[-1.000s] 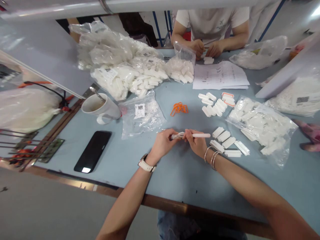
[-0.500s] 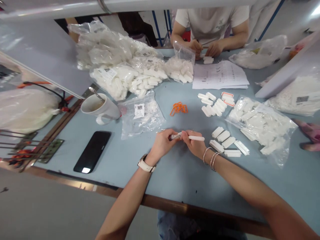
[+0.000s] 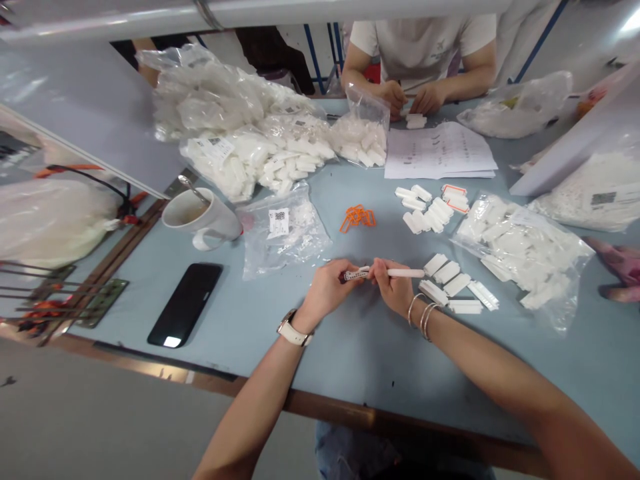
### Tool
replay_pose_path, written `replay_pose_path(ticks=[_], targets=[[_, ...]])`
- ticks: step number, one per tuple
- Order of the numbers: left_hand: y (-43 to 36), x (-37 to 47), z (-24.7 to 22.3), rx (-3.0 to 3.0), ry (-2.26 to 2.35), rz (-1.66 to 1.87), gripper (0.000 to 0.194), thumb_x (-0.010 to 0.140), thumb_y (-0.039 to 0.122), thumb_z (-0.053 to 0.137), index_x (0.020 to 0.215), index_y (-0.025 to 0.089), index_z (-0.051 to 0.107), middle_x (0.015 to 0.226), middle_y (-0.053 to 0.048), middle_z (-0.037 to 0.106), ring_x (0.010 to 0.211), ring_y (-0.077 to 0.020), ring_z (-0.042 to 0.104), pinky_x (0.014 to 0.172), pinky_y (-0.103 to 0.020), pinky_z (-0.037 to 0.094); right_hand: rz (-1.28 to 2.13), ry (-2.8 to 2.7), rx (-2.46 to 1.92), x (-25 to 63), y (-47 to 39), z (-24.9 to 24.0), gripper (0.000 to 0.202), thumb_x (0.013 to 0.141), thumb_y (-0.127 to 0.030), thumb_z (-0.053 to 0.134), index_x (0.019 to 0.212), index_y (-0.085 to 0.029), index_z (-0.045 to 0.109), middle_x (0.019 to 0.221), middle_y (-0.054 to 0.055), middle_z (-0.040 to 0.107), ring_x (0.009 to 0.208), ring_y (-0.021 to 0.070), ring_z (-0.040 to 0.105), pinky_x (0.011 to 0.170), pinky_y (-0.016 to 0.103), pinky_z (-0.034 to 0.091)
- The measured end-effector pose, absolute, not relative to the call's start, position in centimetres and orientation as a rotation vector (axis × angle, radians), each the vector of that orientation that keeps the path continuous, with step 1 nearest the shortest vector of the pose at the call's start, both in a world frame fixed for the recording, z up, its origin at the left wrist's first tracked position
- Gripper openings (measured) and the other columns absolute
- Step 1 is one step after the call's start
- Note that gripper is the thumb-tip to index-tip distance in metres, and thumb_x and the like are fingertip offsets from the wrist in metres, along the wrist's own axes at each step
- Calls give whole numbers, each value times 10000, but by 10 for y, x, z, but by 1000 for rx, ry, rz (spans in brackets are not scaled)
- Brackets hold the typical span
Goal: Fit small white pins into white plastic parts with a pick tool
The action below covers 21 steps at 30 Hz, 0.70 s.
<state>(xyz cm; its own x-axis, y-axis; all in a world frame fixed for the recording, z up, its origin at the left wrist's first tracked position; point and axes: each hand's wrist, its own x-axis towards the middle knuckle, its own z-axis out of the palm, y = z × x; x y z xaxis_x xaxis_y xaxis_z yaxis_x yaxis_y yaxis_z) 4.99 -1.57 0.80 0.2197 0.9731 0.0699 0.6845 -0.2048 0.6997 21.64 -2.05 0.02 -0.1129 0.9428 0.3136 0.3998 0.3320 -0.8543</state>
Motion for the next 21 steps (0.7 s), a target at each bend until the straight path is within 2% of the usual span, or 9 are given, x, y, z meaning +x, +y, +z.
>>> replay_pose_path(ticks=[12, 21], targets=[[-15, 50, 10, 1984, 1512, 706, 61, 757, 244, 688, 765, 192, 657, 693, 2, 646, 597, -116, 512, 567, -238, 393, 763, -1694, -1239, 214, -18, 1, 598, 955, -563, 230, 605, -212, 565, 534, 20, 568, 500, 131, 519, 545, 258, 422], [-16, 51, 13, 2003, 1527, 720, 67, 757, 251, 677, 738, 191, 654, 630, 11, 604, 586, -117, 507, 553, -236, 383, 621, -1855, -1244, 214, -18, -1, 530, 970, -482, 255, 643, -211, 572, 561, 27, 597, 555, 141, 549, 607, 261, 420]])
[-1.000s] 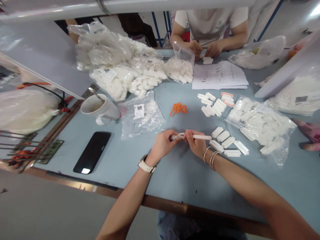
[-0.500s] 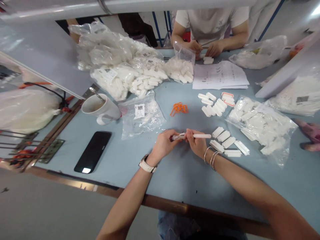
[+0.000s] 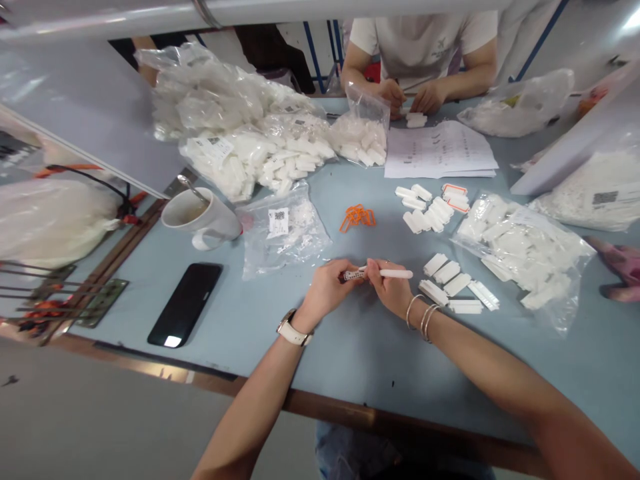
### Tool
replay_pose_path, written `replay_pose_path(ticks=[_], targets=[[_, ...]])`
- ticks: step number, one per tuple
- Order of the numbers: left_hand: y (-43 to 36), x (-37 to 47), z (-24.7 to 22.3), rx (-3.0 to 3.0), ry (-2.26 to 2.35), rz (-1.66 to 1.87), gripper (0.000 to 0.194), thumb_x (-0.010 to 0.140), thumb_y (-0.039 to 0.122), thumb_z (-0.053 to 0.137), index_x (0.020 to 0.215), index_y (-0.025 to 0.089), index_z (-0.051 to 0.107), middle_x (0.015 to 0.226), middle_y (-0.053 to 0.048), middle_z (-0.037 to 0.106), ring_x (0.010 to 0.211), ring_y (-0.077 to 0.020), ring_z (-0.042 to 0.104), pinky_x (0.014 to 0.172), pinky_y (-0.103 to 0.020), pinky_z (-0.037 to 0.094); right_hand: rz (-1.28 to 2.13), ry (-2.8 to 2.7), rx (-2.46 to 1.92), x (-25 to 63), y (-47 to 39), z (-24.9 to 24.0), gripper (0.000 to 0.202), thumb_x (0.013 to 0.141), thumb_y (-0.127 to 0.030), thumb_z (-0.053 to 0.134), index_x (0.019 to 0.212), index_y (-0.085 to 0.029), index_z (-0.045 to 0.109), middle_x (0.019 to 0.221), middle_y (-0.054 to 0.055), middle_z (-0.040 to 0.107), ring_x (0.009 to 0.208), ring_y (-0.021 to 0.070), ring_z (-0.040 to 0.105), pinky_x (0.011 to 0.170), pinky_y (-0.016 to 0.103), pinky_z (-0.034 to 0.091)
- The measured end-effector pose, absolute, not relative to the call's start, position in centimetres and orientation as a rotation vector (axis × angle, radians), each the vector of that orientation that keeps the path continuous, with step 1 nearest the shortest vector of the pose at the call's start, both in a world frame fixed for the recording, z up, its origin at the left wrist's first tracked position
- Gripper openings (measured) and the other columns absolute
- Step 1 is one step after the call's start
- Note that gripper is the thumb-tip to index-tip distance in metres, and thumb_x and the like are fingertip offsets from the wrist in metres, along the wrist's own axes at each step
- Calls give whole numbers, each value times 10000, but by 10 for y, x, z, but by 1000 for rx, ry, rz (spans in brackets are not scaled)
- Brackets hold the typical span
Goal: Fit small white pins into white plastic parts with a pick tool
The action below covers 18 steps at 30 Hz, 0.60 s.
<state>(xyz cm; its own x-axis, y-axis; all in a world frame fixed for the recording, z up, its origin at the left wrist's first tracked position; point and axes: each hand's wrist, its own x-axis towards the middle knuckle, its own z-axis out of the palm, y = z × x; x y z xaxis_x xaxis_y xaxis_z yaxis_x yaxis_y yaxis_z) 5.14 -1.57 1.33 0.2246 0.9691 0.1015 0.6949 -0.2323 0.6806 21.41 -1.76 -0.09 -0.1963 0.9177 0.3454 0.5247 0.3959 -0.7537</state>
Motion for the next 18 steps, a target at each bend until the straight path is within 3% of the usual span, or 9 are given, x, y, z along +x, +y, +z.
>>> replay_pose_path(ticks=[6, 18], targets=[[-16, 51, 10, 1936, 1529, 700, 96, 774, 281, 664, 753, 189, 649, 715, -7, 666, 603, -121, 534, 564, -244, 408, 720, -1711, -1213, 216, -21, -3, 563, 966, -513, 236, 634, -214, 578, 578, 26, 599, 528, 137, 554, 582, 262, 443], [-16, 53, 14, 1968, 1540, 706, 98, 758, 273, 679, 726, 188, 642, 678, 4, 650, 593, -118, 521, 556, -240, 389, 750, -1753, -1214, 216, -20, 1, 561, 956, -545, 250, 634, -212, 567, 556, 27, 588, 532, 139, 545, 566, 256, 443]])
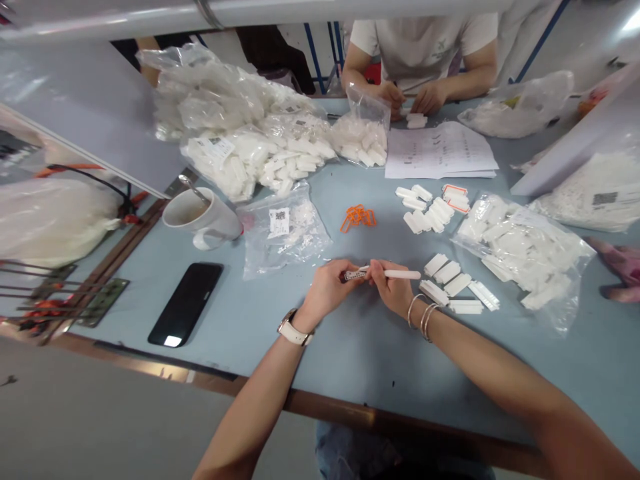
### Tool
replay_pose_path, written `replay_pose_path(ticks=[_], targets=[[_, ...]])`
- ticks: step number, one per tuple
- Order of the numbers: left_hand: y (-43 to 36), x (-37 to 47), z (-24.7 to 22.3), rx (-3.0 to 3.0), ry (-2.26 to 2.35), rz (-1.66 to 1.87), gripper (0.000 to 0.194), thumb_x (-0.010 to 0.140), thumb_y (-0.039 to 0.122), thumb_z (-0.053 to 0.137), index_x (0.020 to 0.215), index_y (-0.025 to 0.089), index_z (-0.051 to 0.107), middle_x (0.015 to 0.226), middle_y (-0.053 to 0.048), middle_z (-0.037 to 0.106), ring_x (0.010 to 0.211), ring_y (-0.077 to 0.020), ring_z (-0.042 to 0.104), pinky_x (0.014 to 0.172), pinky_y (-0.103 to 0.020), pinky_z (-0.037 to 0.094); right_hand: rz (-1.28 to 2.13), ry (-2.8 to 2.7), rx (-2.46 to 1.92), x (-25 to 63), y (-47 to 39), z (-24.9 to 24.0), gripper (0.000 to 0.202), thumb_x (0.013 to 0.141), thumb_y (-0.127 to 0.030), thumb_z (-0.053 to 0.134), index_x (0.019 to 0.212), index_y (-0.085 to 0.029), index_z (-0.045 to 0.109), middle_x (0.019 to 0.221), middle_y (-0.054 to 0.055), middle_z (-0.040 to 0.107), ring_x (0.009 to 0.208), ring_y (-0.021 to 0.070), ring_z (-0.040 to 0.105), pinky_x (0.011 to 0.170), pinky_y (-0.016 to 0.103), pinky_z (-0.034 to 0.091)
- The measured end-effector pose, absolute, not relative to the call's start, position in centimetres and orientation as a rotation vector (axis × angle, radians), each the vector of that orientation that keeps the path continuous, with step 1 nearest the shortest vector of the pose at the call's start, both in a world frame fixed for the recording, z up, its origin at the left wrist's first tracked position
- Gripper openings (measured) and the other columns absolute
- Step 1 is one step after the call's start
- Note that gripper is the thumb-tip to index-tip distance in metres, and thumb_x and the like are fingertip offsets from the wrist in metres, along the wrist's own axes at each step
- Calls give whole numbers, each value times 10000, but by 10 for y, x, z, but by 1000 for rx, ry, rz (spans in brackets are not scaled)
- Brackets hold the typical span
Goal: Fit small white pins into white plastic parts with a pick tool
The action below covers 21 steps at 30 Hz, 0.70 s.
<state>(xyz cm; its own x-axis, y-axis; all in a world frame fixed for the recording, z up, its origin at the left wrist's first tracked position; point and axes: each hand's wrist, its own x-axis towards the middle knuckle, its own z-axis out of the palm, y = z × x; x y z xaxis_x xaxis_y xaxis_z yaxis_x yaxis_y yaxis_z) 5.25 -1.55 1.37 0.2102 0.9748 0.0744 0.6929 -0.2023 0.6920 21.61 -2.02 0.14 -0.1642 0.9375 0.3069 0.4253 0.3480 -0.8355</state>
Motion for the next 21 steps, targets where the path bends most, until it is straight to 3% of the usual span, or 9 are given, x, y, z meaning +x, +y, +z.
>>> replay_pose_path(ticks=[9, 21], targets=[[-15, 50, 9, 1984, 1521, 721, 54, 755, 251, 688, 756, 203, 664, 683, 2, 650, 599, -123, 529, 568, -245, 398, 780, -1733, -1236, 214, -17, 2, 585, 950, -575, 222, 609, -219, 539, 532, 12, 557, 506, 128, 523, 553, 244, 423], [-15, 51, 12, 2041, 1532, 722, 42, 753, 215, 674, 726, 188, 658, 625, 12, 599, 594, -119, 523, 575, -237, 393, 446, -1983, -1191, 210, -18, -4, 554, 993, -429, 225, 648, -189, 587, 575, 56, 613, 541, 145, 550, 576, 266, 378]])
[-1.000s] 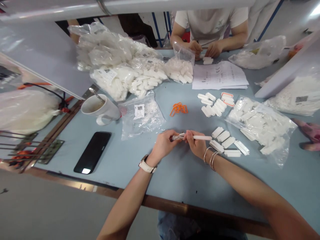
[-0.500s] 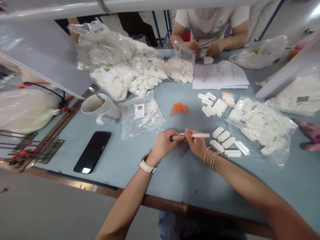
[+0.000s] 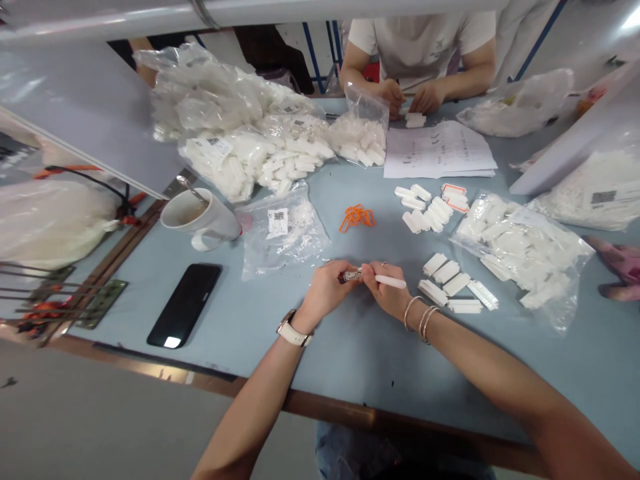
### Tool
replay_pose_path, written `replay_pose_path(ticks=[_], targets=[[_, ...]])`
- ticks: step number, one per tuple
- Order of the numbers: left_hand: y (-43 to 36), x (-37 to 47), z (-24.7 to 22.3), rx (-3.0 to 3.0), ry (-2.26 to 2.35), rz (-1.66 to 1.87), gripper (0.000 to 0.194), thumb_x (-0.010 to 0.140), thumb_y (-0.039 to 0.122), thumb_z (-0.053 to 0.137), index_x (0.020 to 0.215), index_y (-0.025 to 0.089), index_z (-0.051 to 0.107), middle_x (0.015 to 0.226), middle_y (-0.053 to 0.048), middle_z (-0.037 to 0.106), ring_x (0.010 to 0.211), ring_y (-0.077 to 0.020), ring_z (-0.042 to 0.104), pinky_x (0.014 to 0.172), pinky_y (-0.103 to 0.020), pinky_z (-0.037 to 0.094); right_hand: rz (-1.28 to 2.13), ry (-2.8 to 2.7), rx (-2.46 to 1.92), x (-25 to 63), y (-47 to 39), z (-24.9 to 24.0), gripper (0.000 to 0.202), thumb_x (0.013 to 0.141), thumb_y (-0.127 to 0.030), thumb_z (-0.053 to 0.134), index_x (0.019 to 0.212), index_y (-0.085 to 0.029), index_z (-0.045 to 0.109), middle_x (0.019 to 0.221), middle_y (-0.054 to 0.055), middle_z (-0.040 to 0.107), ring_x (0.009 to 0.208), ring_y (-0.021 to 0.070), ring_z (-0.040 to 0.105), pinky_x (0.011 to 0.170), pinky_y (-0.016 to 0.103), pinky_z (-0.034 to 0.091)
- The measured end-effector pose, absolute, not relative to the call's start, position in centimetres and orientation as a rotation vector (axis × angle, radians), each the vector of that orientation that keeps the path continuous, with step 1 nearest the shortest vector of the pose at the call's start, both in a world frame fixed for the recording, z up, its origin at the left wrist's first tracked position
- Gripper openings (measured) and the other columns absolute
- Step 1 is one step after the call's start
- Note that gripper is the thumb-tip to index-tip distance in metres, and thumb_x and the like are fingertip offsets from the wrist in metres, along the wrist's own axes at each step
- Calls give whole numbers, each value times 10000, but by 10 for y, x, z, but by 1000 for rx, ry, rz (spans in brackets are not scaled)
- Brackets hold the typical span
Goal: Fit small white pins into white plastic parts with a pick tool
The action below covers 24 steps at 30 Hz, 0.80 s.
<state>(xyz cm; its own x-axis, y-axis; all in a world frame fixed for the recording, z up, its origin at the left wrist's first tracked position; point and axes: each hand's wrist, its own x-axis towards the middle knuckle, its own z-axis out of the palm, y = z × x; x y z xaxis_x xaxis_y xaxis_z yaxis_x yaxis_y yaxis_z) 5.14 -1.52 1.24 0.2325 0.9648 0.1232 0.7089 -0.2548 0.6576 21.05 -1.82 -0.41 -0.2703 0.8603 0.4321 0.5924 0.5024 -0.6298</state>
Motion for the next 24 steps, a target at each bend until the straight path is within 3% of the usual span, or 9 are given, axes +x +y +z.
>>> replay_pose_path(ticks=[24], targets=[[-17, 54, 13, 1970, 1546, 690, 51, 737, 223, 699, 737, 176, 677, 646, 12, 623, 588, -108, 526, 560, -225, 380, 662, -1807, -1186, 215, -21, -1, 555, 975, -500, 219, 635, -201, 539, 554, 25, 583, 524, 119, 555, 569, 235, 443]])
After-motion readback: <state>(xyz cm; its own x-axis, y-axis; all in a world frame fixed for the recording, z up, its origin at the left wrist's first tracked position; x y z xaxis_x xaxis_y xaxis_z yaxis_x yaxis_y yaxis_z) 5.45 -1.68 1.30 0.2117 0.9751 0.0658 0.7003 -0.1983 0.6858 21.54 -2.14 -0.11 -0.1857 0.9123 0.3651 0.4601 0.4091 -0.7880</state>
